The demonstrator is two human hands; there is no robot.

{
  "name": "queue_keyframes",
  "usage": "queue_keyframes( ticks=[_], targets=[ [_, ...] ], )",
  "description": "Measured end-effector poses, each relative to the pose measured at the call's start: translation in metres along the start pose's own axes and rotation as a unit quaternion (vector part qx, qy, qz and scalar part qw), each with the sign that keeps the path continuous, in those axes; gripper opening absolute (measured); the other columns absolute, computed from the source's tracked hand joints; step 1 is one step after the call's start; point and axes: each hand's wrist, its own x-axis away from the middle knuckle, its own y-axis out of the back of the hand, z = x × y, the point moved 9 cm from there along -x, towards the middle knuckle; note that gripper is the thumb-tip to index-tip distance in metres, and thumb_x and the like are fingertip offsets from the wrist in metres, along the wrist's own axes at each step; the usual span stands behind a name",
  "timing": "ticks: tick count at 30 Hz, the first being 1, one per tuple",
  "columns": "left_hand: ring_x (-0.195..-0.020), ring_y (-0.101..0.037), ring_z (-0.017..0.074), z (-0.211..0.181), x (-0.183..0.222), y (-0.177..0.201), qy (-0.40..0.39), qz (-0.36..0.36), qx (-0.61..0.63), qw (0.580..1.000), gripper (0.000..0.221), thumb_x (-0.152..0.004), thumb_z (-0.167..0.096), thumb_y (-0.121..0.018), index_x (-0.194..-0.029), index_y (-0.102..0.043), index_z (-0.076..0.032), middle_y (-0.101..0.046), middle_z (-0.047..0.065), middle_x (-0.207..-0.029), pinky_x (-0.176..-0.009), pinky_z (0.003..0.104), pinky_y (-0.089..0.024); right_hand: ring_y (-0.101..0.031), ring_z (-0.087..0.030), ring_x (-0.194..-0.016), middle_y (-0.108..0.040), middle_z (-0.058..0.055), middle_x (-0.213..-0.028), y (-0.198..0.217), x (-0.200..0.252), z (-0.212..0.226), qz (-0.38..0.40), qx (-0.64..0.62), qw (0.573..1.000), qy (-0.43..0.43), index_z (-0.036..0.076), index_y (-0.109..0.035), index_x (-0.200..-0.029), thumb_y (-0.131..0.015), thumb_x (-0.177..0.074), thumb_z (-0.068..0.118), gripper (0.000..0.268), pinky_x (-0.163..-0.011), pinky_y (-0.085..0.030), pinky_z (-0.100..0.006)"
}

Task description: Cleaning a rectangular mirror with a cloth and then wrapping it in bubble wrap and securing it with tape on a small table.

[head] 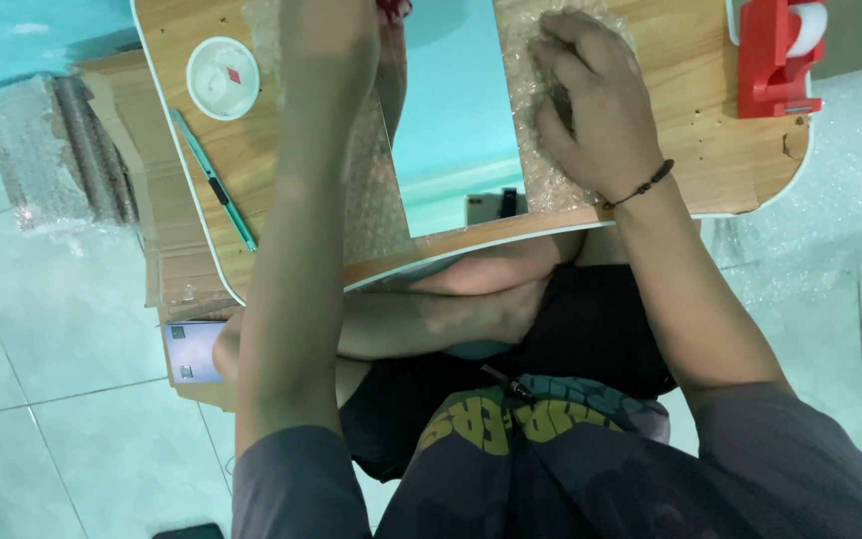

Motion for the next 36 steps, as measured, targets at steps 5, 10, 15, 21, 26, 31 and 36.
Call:
queue_keyframes(
  ticks=[5,10,15,21,26,31,36],
  targets=[
    [-0.073,-0.069,0.0227,0.016,0.006,-0.019,0.188,0.034,0.167,0.967,0.041,-0.093,-0.035,-0.046,-0.093,-0.071,-0.003,-0.077,0.01,-0.086,-0.067,0.034,-0.056,-0.053,-0.039,-0.13,-0.056,-0.021,-0.14,0.0,0.002,-0.002,0.005,0.001,1.0,-0.006,-0.011,-0.068,-0.129,-0.07,-0.088,-0.005,0.041,-0.111,-0.042,-0.047],
    [-0.088,-0.063,0.0257,-0.01,0.038,-0.027,-0.081,0.048,-0.238,0.967,0.012,-0.087,-0.006,-0.063,-0.094,-0.073,-0.007,-0.065,0.005,-0.103,-0.075,0.04,-0.054,-0.053,-0.039,-0.129,-0.056,-0.021,-0.141,-0.002,0.002,0.0,0.012,0.006,1.0,-0.006,-0.012,-0.068,-0.129,-0.069,-0.089,-0.005,0.041,-0.111,-0.042,-0.047],
    [-0.108,-0.062,0.0353,-0.061,0.079,-0.002,-0.038,0.103,-0.123,0.986,0.021,-0.092,-0.002,-0.066,-0.113,-0.064,0.001,-0.063,0.015,-0.122,-0.082,0.042,-0.054,-0.053,-0.038,-0.13,-0.057,-0.022,-0.14,-0.001,0.001,0.004,0.006,0.023,1.0,0.007,-0.014,-0.07,-0.128,-0.071,-0.088,-0.007,0.041,-0.112,-0.042,-0.046],
    [-0.12,-0.061,0.0379,-0.086,0.143,-0.002,-0.038,0.154,-0.216,0.963,0.033,-0.093,-0.01,-0.058,-0.122,-0.063,0.003,-0.061,0.019,-0.125,-0.097,0.042,-0.053,-0.054,-0.04,-0.128,-0.056,-0.023,-0.141,0.002,0.001,0.012,0.007,0.015,1.0,0.017,-0.016,-0.069,-0.13,-0.071,-0.089,-0.009,0.042,-0.11,-0.041,-0.046],
    [-0.119,-0.062,0.0338,-0.106,0.171,0.006,-0.041,0.181,-0.235,0.954,0.037,-0.088,-0.008,-0.062,-0.123,-0.063,0.004,-0.062,0.017,-0.125,-0.1,0.041,-0.053,-0.055,-0.04,-0.124,-0.058,-0.023,-0.139,0.002,0.002,0.013,-0.003,0.017,1.0,0.023,-0.015,-0.07,-0.129,-0.07,-0.088,-0.01,0.042,-0.11,-0.043,-0.046],
    [-0.112,-0.061,0.0334,-0.125,0.174,0.021,-0.049,0.22,-0.198,0.954,0.026,-0.086,-0.006,-0.06,-0.111,-0.065,0.0,-0.063,0.016,-0.117,-0.097,0.04,-0.051,-0.052,-0.041,-0.127,-0.057,-0.022,-0.14,0.0,0.003,0.009,0.0,0.02,1.0,0.018,-0.014,-0.068,-0.132,-0.07,-0.088,-0.009,0.044,-0.111,-0.042,-0.048],
    [-0.117,-0.067,0.033,-0.138,0.161,0.04,-0.007,0.287,-0.073,0.955,0.036,-0.089,-0.022,-0.068,-0.121,-0.067,-0.005,-0.069,0.013,-0.121,-0.089,0.043,-0.052,-0.055,-0.039,-0.124,-0.057,-0.021,-0.141,-0.001,0.005,0.007,0.001,0.04,0.999,0.019,-0.013,-0.07,-0.129,-0.068,-0.09,-0.006,0.04,-0.107,-0.045,-0.045]
  ],
)
